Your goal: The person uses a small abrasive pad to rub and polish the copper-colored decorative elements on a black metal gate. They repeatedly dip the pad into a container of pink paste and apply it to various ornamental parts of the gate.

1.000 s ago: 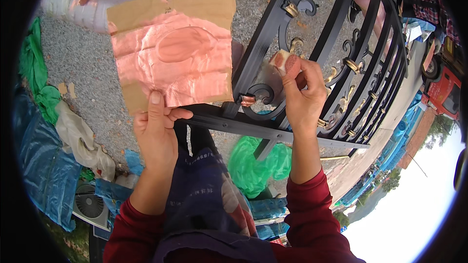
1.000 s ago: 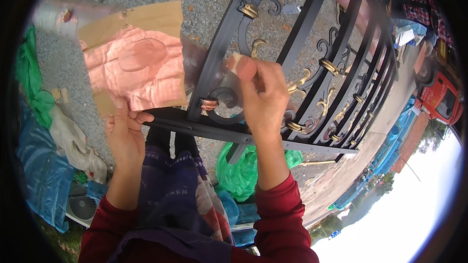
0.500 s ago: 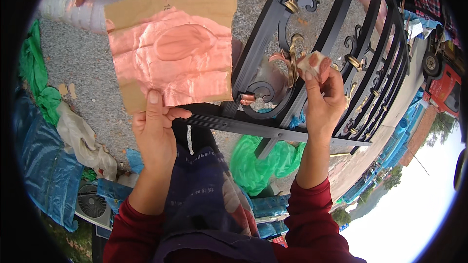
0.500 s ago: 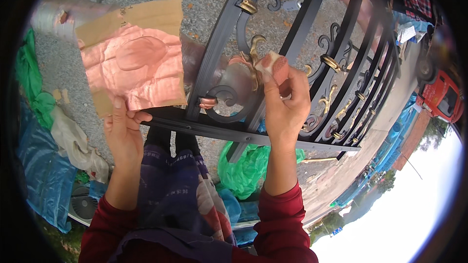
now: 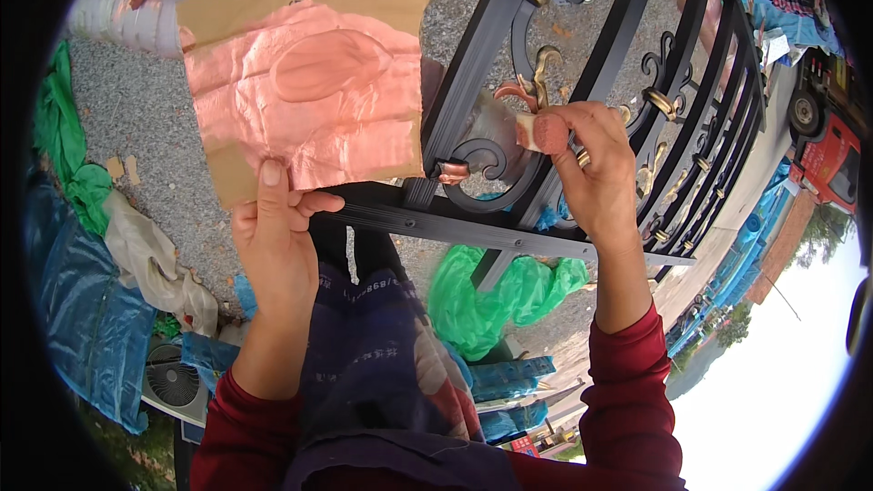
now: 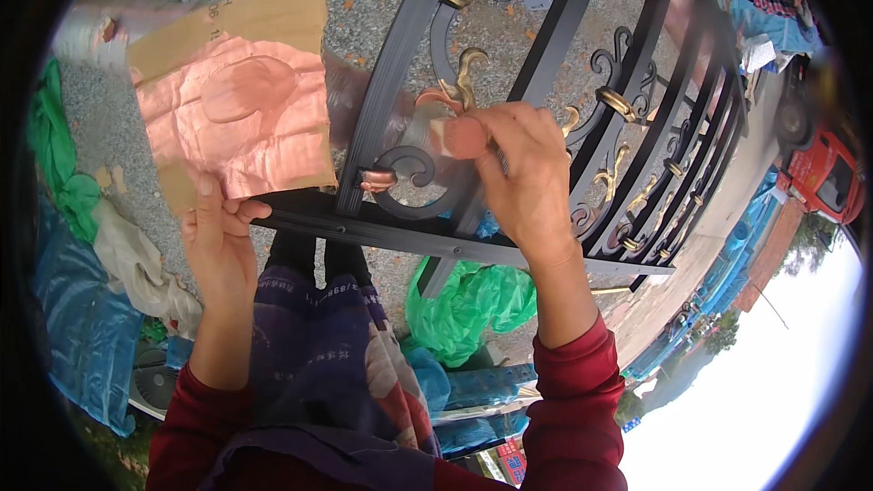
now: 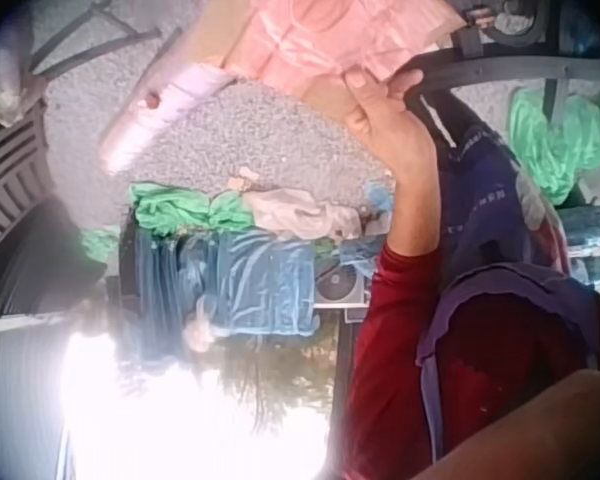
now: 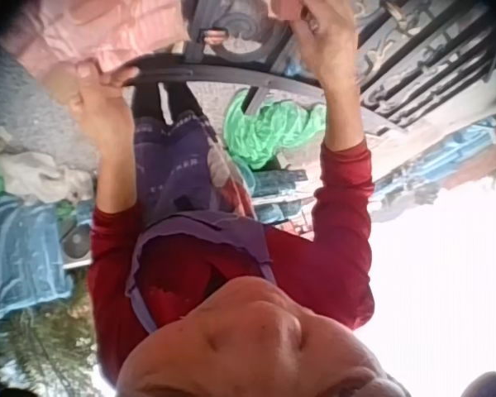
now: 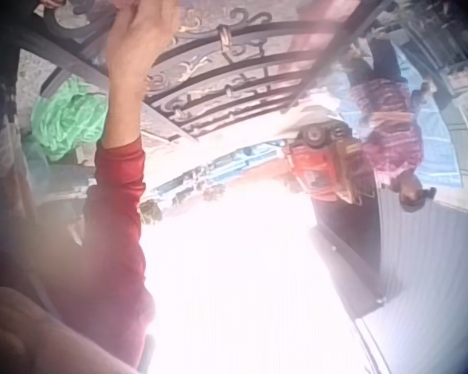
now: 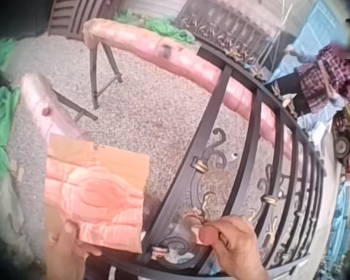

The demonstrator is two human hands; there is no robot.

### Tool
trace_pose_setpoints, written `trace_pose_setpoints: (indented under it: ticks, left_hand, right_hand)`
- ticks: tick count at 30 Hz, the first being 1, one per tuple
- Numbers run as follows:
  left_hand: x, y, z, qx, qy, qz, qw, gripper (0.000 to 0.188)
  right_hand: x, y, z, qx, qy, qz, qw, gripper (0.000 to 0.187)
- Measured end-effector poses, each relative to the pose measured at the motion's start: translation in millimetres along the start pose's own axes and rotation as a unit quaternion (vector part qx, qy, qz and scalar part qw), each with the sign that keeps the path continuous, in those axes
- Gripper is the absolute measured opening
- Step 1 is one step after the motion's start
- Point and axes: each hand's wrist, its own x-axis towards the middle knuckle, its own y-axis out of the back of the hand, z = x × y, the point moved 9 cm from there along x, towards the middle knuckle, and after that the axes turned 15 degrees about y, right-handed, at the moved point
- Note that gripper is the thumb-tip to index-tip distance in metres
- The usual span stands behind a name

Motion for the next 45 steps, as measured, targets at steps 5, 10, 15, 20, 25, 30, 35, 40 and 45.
trace_pose_setpoints:
  ticks: [5,10,15,20,25,30,35,40,45]
  left_hand:
    - [-2,-3,5,-0.012,-0.009,0.017,1.000,0.017]
    - [-5,-3,8,-0.006,-0.022,-0.002,1.000,0.018]
    - [-11,-11,13,0.008,-0.026,-0.001,1.000,0.018]
    - [-15,-5,6,-0.014,-0.032,0.003,0.999,0.017]
    - [-18,-7,5,-0.008,-0.024,0.007,1.000,0.016]
    - [-25,-17,-1,-0.014,-0.006,0.019,1.000,0.017]
    - [-37,-57,-22,0.012,0.033,-0.007,0.999,0.022]
    - [-46,-77,-35,0.013,0.064,-0.010,0.998,0.024]
    - [-49,-77,-43,0.048,0.069,-0.014,0.996,0.024]
  right_hand:
    - [0,11,2,0.023,0.000,0.008,1.000,0.030]
    - [0,17,9,-0.019,0.007,0.021,1.000,0.033]
    - [-2,-6,-12,0.027,0.091,-0.110,0.989,0.030]
    - [9,16,-4,-0.019,0.085,-0.039,0.995,0.027]
    - [2,11,-2,-0.013,0.077,-0.056,0.995,0.025]
    - [-15,48,29,0.166,-0.060,0.129,0.976,0.018]
    - [-23,37,-9,0.345,-0.100,0.186,0.915,0.029]
    - [-24,21,-27,0.299,-0.134,0.166,0.930,0.031]
    - [-11,26,-39,0.202,-0.097,0.172,0.959,0.028]
